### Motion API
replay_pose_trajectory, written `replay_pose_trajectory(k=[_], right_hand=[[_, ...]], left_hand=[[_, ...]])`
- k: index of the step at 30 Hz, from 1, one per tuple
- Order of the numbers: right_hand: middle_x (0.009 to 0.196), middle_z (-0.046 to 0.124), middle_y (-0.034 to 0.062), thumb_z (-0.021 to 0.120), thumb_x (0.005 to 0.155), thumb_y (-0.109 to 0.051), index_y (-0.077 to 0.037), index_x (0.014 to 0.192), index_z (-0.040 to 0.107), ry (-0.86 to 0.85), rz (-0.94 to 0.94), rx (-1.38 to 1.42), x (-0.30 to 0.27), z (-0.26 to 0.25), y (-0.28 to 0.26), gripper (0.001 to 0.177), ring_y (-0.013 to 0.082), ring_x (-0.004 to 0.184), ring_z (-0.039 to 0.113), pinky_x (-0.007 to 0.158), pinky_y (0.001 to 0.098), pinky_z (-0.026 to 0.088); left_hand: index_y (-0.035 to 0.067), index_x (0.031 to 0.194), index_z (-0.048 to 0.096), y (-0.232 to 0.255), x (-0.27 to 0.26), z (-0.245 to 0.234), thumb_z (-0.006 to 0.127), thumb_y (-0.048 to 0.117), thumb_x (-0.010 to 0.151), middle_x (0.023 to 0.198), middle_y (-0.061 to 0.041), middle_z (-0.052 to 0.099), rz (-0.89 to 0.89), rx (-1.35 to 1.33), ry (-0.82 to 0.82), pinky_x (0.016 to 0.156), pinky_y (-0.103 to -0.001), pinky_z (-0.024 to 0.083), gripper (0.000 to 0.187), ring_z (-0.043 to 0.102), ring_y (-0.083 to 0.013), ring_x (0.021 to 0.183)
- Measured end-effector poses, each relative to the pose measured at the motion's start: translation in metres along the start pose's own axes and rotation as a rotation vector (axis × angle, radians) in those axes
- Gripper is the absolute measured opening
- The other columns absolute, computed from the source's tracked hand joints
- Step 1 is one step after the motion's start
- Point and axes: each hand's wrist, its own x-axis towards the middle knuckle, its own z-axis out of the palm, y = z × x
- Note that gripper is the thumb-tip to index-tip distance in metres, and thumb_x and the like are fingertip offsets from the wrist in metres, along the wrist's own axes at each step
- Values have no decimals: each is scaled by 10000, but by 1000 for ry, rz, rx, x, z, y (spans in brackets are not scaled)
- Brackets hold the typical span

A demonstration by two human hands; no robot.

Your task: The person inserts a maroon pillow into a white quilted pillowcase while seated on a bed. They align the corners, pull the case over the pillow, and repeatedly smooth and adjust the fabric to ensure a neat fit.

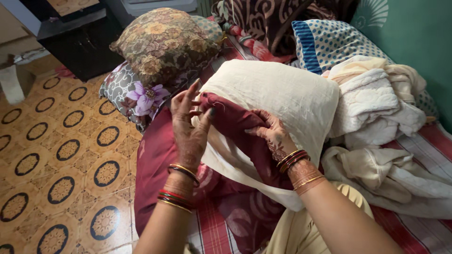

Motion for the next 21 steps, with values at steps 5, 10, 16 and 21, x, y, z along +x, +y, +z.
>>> replay_pose_trajectory(k=[5, 10, 16, 21], right_hand=[[1200, 696, 81, 658, 804, 104, -29, 1272, 639, -16, 21, 130, 0, 4, -5, 487, 181, 1088, 677, 948, 336, 596], [1213, 693, 94, 632, 788, 121, -22, 1273, 635, 5, 50, 56, -5, 13, -9, 505, 183, 1085, 671, 946, 324, 594], [1211, 675, 107, 632, 803, 145, 4, 1270, 623, -13, 41, 76, -5, 17, -10, 487, 190, 1090, 664, 955, 344, 593], [1204, 683, 89, 632, 802, 109, 3, 1255, 627, -37, 29, 85, -11, 31, -22, 466, 183, 1086, 671, 958, 349, 604]], left_hand=[[91, 1178, 759, -5, 12, -9, 790, -39, 858, 1181, -22, 597, 123, 189, -94, 859, -249, 542, 347, 613, -106, 997], [69, 969, 803, -12, 15, -12, 829, 45, 884, 1019, -17, 695, 21, 218, 20, 704, -239, 533, 92, 620, -96, 859], [4, 985, 771, -21, 18, -41, 799, 87, 905, 955, -28, 699, -92, -123, 184, 737, -249, 614, 119, 672, -85, 812], [4, 905, 743, -22, 11, -67, 746, 132, 956, 837, -12, 685, -52, 385, 66, 620, -236, 540, 138, 641, -94, 697]])
